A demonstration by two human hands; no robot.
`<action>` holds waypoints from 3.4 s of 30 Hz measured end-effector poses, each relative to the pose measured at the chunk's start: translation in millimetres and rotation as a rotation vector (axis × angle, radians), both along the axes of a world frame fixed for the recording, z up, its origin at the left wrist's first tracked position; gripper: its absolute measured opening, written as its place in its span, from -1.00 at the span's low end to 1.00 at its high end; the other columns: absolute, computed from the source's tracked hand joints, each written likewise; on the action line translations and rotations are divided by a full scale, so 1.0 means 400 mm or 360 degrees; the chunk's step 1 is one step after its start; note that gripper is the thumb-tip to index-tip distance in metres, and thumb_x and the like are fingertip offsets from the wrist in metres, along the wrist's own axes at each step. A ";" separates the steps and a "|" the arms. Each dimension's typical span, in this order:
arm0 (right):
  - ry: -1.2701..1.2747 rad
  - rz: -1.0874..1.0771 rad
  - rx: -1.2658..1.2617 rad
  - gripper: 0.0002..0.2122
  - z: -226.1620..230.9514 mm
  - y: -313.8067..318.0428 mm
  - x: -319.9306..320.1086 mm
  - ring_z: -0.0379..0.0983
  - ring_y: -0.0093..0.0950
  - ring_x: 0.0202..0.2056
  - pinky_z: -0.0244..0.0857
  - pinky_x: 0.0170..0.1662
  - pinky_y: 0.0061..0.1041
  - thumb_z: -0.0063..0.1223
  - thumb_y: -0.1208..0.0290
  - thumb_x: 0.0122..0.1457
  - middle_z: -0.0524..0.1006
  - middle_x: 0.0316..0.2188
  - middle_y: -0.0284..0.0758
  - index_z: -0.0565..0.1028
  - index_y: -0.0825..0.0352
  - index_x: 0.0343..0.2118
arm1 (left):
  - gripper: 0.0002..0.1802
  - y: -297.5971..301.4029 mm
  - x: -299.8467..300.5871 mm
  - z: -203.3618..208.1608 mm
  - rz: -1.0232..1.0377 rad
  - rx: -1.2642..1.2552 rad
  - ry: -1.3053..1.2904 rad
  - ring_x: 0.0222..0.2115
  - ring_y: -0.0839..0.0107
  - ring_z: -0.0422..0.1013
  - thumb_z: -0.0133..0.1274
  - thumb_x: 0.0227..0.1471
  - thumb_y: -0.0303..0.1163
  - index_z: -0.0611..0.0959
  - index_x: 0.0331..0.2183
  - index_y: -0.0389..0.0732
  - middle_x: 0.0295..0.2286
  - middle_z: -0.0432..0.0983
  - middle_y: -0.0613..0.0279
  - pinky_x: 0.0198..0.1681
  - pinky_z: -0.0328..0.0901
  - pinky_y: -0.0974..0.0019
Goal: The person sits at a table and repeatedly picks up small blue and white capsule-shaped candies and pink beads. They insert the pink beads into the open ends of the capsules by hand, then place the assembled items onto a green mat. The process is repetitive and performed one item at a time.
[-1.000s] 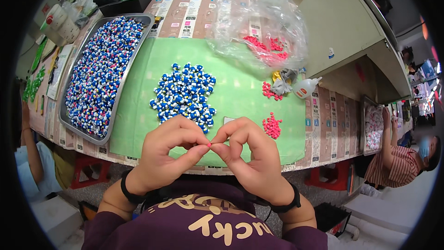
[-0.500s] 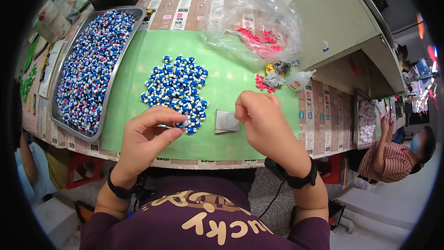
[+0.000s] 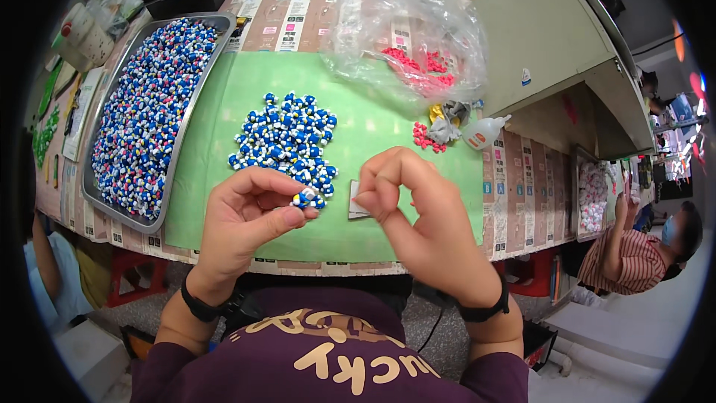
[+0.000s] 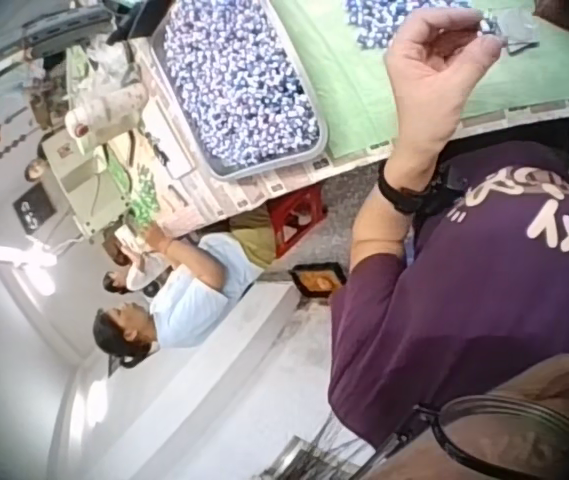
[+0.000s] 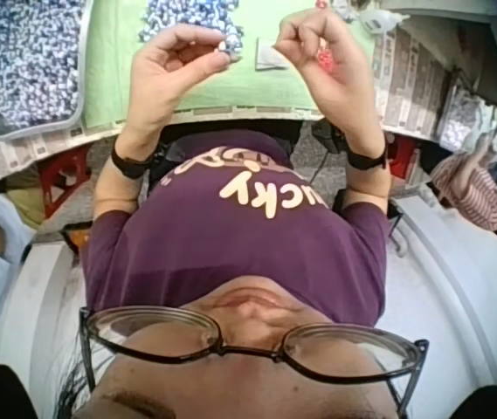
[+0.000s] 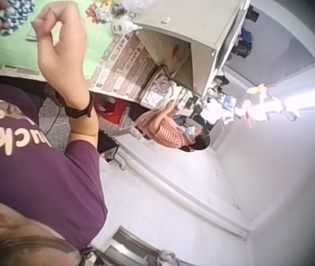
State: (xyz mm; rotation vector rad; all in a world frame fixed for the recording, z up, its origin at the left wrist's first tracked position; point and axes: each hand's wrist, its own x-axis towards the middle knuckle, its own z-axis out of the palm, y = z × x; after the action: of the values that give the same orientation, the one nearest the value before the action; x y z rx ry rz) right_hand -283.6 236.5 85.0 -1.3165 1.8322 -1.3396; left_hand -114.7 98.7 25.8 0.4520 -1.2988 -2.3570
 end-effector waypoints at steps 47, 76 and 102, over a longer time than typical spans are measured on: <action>0.1133 -0.0138 0.0543 -0.86 -0.170 0.132 -0.096 0.38 -0.35 -0.38 0.14 -0.07 -0.36 0.08 0.64 -0.02 0.44 -0.52 -0.38 0.36 0.28 -0.46 | -0.77 -0.008 0.001 -0.049 -0.0353 -0.2397 -0.0447 -0.34 0.17 0.43 0.17 -0.14 -0.58 0.57 -0.32 -0.33 -0.35 0.43 0.14 -0.31 0.35 0.21; 0.1078 0.0245 -0.0430 -0.82 -0.034 0.029 0.029 0.46 -0.49 -0.35 0.18 0.06 -0.18 0.17 0.57 -0.05 0.53 -0.34 -0.40 0.36 0.22 -0.46 | -0.87 0.020 -0.017 0.035 -0.0389 0.0047 -0.0046 -0.38 0.54 0.51 0.12 0.12 -0.52 0.64 -0.25 -0.34 -0.32 0.50 0.27 -0.31 0.45 0.49; 0.1107 0.0196 0.0369 -0.80 -0.080 0.009 -0.074 0.35 -0.30 -0.38 0.10 -0.01 -0.27 -0.08 0.77 -0.12 0.34 -0.55 -0.36 0.31 0.28 -0.48 | -0.70 -0.013 0.029 0.002 0.0116 -0.0432 -0.0145 -0.25 0.53 0.45 0.11 0.04 -0.68 0.61 -0.13 -0.33 -0.19 0.52 0.21 -0.19 0.41 0.46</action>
State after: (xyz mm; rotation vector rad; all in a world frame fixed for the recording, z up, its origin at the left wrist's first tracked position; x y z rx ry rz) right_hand -313.2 239.9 52.9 -1.8729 2.2031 -0.6025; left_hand -103.1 93.3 26.8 0.5156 -1.5884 -2.0820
